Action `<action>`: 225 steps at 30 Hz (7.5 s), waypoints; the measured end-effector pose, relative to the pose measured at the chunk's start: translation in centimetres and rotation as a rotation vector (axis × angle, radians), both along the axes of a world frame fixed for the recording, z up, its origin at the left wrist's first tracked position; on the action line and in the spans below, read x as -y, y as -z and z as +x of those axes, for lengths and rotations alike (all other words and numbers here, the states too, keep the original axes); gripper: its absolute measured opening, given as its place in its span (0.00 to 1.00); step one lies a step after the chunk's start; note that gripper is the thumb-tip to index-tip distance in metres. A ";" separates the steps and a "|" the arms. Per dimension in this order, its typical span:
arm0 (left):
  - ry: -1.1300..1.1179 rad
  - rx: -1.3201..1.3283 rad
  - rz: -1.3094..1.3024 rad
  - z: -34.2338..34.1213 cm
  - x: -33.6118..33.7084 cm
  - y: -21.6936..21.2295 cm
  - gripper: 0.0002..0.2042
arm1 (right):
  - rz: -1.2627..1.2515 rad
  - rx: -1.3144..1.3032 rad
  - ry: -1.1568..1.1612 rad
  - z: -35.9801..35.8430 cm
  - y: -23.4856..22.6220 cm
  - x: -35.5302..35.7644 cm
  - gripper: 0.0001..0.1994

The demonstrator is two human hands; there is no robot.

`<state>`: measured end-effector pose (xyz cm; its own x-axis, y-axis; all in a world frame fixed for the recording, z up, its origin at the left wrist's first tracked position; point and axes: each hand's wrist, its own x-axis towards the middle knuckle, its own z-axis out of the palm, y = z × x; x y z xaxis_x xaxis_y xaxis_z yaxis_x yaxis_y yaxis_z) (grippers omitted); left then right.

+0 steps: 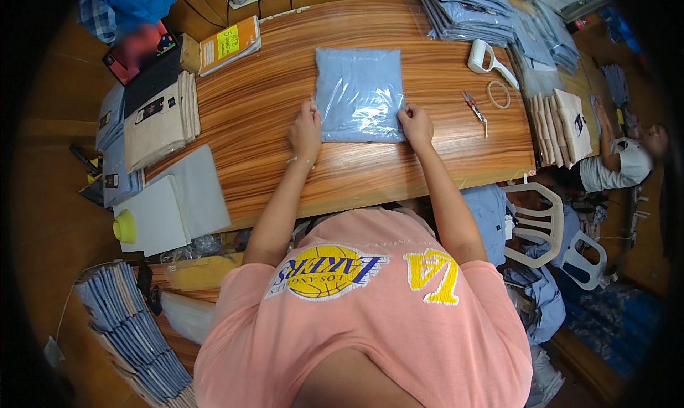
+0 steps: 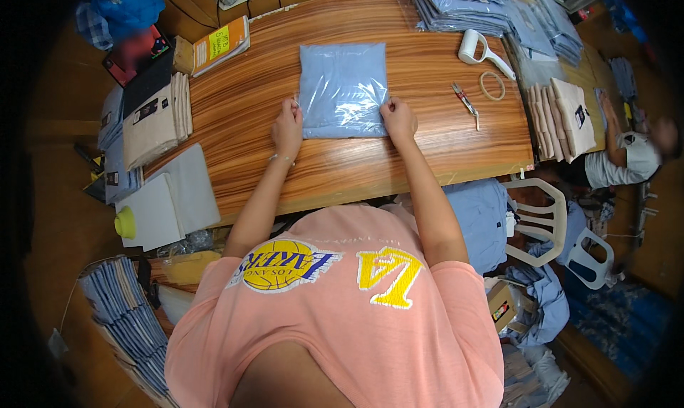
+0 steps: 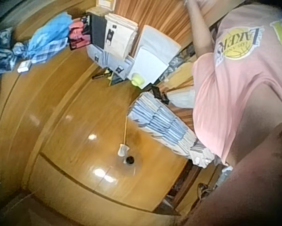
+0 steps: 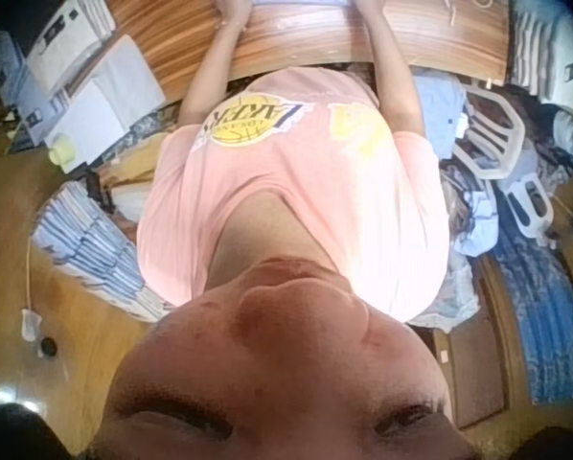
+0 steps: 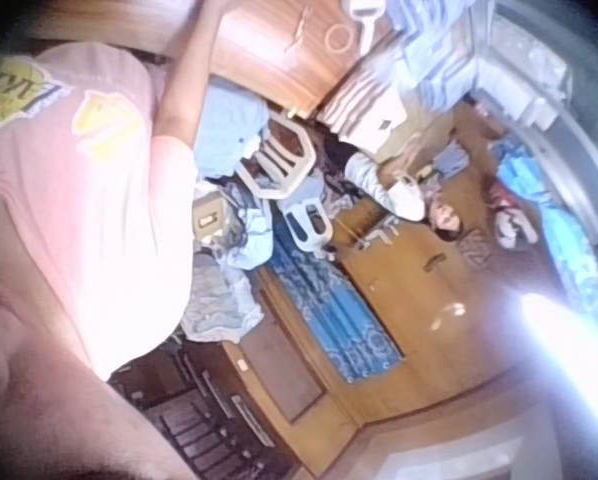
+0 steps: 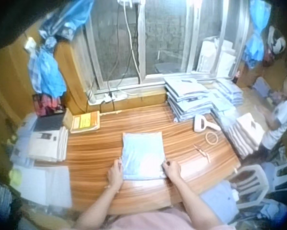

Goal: The person folds a light blue shirt on a wooden table, places a cardboard insert inside, and then places the folded shirt into a clear plastic bag. The person then seals the bag and stacks it with other packaged shirts.

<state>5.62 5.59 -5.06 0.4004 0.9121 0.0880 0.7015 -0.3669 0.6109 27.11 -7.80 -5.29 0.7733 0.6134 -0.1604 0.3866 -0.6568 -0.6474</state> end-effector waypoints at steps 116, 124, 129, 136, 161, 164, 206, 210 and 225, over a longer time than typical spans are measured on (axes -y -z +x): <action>-0.093 -0.214 0.266 15.6 -0.5 3.0 0.22 | 0.191 0.433 -0.434 1.9 2.7 -11.7 0.26; -0.016 -0.057 0.032 13.4 -4.2 -0.1 0.23 | 0.209 0.181 -0.445 3.4 -2.6 -11.3 0.32; -0.065 0.189 0.704 5.8 -1.9 -5.2 0.21 | 0.516 0.498 -0.309 13.2 -14.5 2.1 0.39; -0.303 -0.442 0.497 -16.4 -3.8 3.2 0.25 | 0.475 1.039 0.396 15.6 -27.1 27.5 0.43; -0.347 -0.551 0.252 -16.2 -2.8 3.9 0.24 | 1.406 -0.680 -1.504 12.2 -29.3 28.8 0.32; -0.381 -0.566 0.286 -17.9 -2.8 4.3 0.25 | 1.559 -0.860 -0.957 14.7 -24.3 21.5 0.30; -0.042 -0.194 0.143 11.7 0.1 2.5 0.26 | 0.166 0.468 -0.515 -0.4 1.1 -9.3 0.24; -0.045 -0.190 0.143 11.9 0.1 2.5 0.25 | 0.187 0.476 -0.507 -0.3 1.3 -9.3 0.25; 0.258 -0.315 0.309 9.8 2.1 1.2 0.29 | 0.198 0.494 -0.565 2.6 0.1 -3.6 0.25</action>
<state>15.39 3.52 -6.28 0.6593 0.7309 0.1765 0.6972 -0.6821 0.2205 29.67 -4.19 -5.37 0.2878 0.9174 0.2750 0.9027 -0.1639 -0.3979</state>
